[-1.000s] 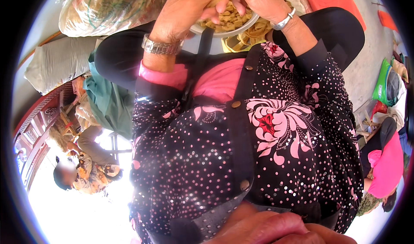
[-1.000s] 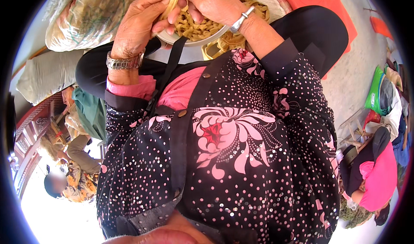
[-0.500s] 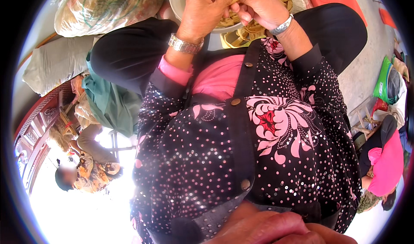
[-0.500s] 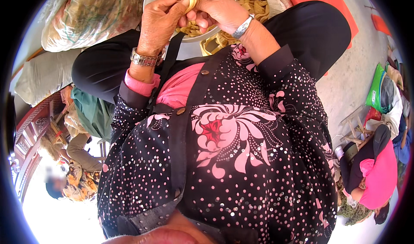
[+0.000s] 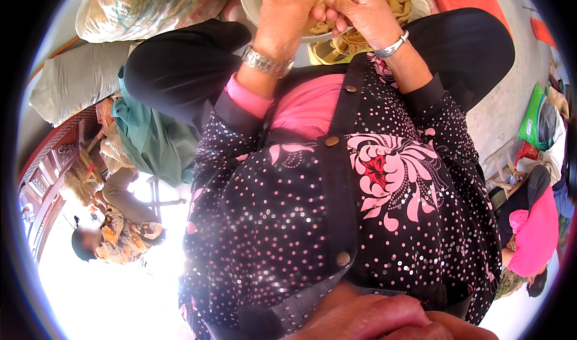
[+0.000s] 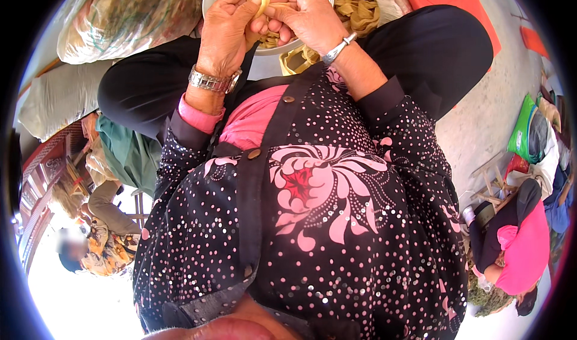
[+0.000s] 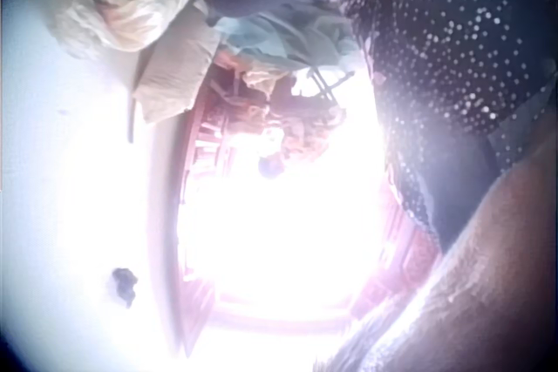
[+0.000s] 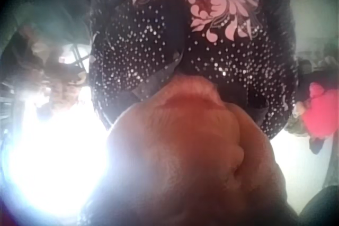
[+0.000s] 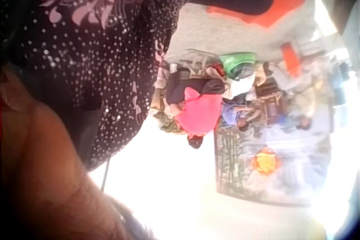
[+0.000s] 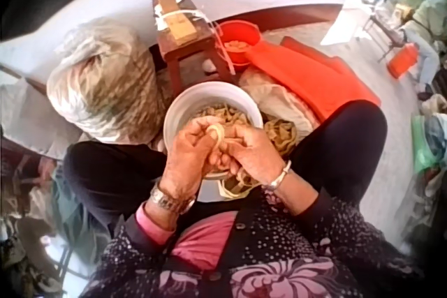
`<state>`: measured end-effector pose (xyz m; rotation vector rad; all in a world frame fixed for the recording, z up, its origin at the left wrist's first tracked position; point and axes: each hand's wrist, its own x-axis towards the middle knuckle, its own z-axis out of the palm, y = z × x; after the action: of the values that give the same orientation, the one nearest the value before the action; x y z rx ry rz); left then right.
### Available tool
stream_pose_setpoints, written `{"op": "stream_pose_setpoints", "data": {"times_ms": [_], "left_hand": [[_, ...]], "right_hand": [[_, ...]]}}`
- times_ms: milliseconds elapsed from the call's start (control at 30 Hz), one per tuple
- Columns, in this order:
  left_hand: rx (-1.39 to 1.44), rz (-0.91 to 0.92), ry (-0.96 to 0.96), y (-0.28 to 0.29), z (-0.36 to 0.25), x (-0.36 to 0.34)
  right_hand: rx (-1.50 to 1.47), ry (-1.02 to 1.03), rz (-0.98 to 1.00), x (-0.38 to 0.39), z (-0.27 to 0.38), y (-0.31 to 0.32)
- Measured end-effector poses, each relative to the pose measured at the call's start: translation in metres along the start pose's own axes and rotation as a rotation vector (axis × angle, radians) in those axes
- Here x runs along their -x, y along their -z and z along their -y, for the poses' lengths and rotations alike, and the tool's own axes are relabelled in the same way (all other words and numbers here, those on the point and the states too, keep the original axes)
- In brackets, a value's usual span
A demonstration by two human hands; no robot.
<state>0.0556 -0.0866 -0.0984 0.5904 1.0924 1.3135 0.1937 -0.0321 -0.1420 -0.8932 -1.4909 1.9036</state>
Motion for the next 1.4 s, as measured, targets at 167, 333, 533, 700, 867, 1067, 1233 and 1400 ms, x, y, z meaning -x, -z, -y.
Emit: {"op": "stream_pose_setpoints", "data": {"times_ms": [167, 333, 533, 700, 867, 1067, 1233, 1400], "left_hand": [[0.035, -0.063, -0.033, 0.015, 0.017, -0.022], [0.045, -0.053, -0.040, 0.023, 0.027, -0.028], [-0.024, -0.139, 0.043, 0.006, 0.023, -0.022], [0.132, -0.070, 0.027, 0.012, 0.034, -0.026], [0.220, 0.050, 0.034, 0.018, 0.029, -0.022], [0.163, -0.005, 0.099, 0.027, 0.042, -0.024], [0.160, -0.055, 0.070, 0.033, 0.045, -0.021], [0.081, -0.076, 0.073, 0.035, 0.046, -0.020]], "right_hand": [[0.130, 0.134, -0.155, 0.000, 0.013, -0.009], [0.539, 0.570, -0.334, -0.003, 0.007, -0.010], [0.614, 0.612, -0.368, 0.000, 0.026, -0.012], [0.528, 0.481, -0.350, -0.002, 0.023, -0.014], [0.450, 0.380, -0.368, -0.007, 0.014, -0.009], [0.589, 0.447, -0.411, -0.007, 0.006, -0.009], [0.626, 0.479, -0.237, 0.003, 0.021, -0.005], [0.549, 0.491, -0.128, -0.002, 0.017, 0.003]]}}
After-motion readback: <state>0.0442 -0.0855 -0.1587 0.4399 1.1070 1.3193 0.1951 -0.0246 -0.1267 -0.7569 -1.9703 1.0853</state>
